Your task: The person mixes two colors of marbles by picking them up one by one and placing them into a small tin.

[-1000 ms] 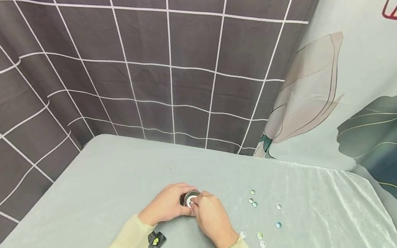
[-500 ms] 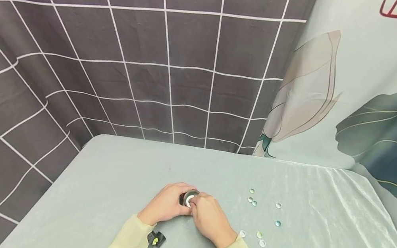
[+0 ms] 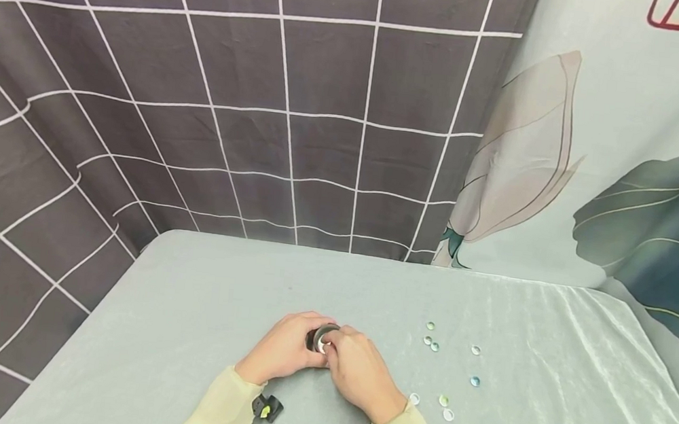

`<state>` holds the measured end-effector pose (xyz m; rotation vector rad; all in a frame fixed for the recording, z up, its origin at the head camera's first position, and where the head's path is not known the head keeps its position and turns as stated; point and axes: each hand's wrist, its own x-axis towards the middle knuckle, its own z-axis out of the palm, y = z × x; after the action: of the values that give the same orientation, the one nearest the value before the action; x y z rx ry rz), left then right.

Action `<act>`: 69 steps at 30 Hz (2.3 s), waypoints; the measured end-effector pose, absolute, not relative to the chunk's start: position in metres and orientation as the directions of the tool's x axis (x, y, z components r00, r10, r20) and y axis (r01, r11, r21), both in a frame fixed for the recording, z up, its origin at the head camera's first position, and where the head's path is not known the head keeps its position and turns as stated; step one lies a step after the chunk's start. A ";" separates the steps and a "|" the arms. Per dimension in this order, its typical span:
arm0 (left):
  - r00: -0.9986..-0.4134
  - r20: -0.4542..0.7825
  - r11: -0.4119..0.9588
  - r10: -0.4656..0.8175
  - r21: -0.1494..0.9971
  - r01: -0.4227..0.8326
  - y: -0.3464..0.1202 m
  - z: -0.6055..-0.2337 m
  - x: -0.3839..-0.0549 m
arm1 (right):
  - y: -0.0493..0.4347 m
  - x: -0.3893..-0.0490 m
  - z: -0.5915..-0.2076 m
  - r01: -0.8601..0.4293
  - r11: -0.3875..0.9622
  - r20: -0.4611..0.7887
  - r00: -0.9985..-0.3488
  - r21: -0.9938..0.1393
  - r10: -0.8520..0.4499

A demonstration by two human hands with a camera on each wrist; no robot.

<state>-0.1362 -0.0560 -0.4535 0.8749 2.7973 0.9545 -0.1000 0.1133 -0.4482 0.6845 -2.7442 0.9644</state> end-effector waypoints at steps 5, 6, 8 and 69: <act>-0.839 0.117 0.651 0.531 0.578 0.493 -0.056 -0.453 -0.136 | 0.115 -0.101 -0.448 -0.478 0.679 0.309 -0.878 -0.558 -0.365; -0.839 0.116 0.651 0.531 0.577 0.492 -0.056 -0.453 -0.136 | 0.115 -0.101 -0.448 -0.480 0.678 0.313 -0.877 -0.556 -0.364; -0.840 0.114 0.652 0.531 0.579 0.490 -0.056 -0.453 -0.137 | 0.116 -0.101 -0.447 -0.485 0.678 0.324 -0.874 -0.552 -0.362; -0.849 0.107 0.668 0.518 0.569 0.479 -0.056 -0.453 -0.136 | 0.162 -0.102 -0.425 -0.385 0.780 0.362 -0.906 -0.493 -0.219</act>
<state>-0.1362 -0.0559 -0.4531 0.8411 2.8111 0.9300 -0.1020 0.1619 -0.4252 0.4672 -2.6887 0.8335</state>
